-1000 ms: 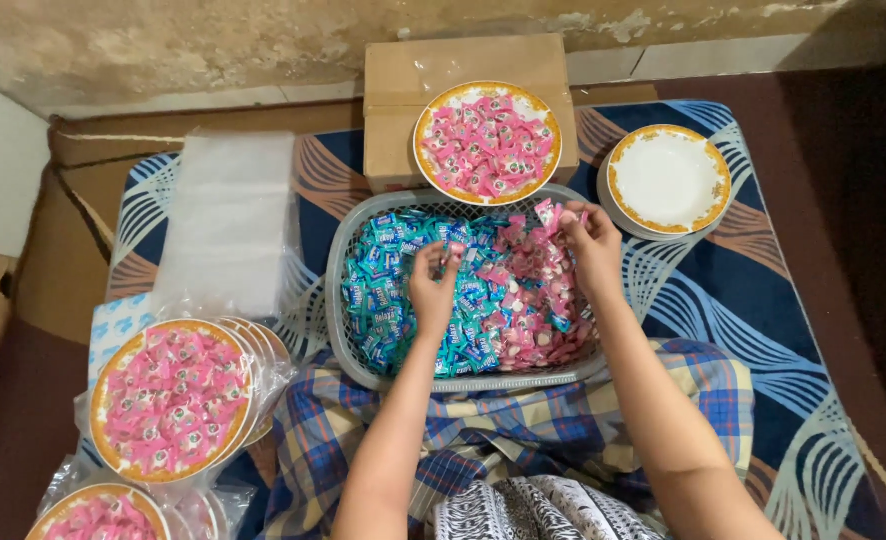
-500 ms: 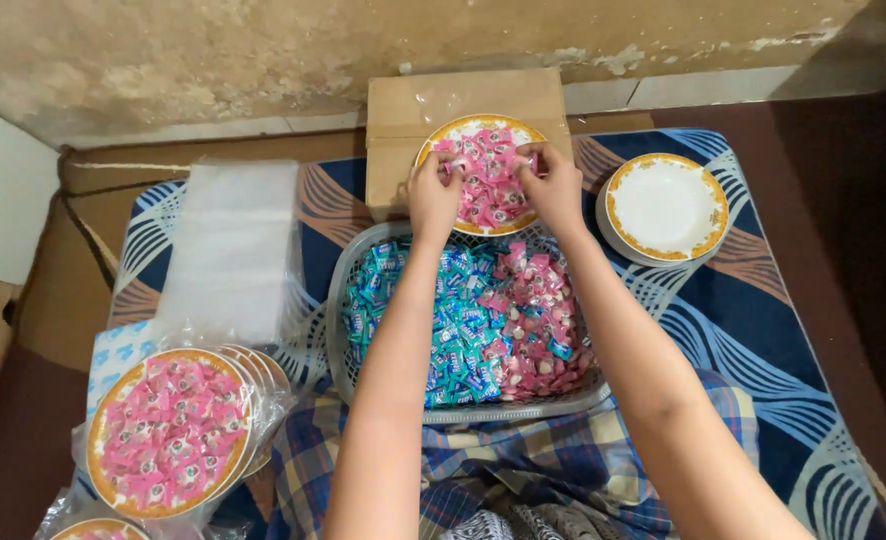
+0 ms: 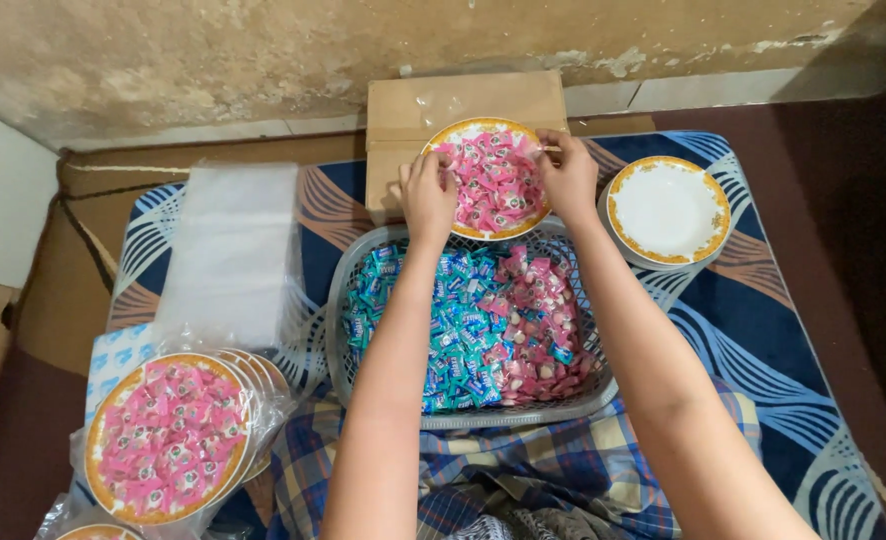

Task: Sorting pink candies from a mixed basket and arranging them in a circular pattern on plates before bagging them.

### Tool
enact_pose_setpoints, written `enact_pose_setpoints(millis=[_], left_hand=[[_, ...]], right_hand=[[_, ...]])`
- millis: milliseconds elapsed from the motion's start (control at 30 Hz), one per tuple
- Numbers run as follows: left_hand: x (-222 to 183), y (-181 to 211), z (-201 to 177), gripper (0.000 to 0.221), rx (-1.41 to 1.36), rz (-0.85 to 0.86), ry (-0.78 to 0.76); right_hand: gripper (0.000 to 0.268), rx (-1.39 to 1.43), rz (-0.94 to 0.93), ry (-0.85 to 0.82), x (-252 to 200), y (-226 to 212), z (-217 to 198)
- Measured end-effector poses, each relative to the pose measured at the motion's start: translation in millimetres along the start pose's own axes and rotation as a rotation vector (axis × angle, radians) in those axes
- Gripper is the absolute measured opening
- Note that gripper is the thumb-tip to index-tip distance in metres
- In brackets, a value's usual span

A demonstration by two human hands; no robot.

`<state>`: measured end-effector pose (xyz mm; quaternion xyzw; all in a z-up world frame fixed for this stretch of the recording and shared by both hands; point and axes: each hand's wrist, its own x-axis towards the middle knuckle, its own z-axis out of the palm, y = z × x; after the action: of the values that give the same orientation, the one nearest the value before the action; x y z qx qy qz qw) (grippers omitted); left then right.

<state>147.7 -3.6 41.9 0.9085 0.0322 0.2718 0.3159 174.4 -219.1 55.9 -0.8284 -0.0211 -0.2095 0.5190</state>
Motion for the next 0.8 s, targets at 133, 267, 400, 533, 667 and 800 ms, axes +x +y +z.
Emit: enact_pose_setpoints(millis=[133, 267, 400, 533, 667, 800], left_hand=[[3, -1, -6, 0.022, 0.176, 0.23, 0.053], [6, -11, 0, 0.017, 0.264, 0.434, 0.11], [3, -29, 20, 0.007, 0.152, 0.351, -0.104], [-14, -7, -13, 0.026, 0.008, 0.191, -0.143], [-56, -16, -15, 0.026, -0.354, -0.113, 0.158], [-122, -18, -18, 0.018, -0.33, -0.224, 0.049]], right_hand=[[0.031, -0.089, -0.103, 0.024, 0, 0, -3], [0.028, -0.101, -0.226, 0.092, -2, -2, -6], [0.027, -0.227, -0.246, -0.107, -9, 6, -11], [0.029, -0.2, -0.266, -0.075, -32, 6, -25], [0.022, -0.034, -0.204, 0.043, -74, 9, -47], [0.02, -0.171, -0.123, 0.078, -125, 42, -59]])
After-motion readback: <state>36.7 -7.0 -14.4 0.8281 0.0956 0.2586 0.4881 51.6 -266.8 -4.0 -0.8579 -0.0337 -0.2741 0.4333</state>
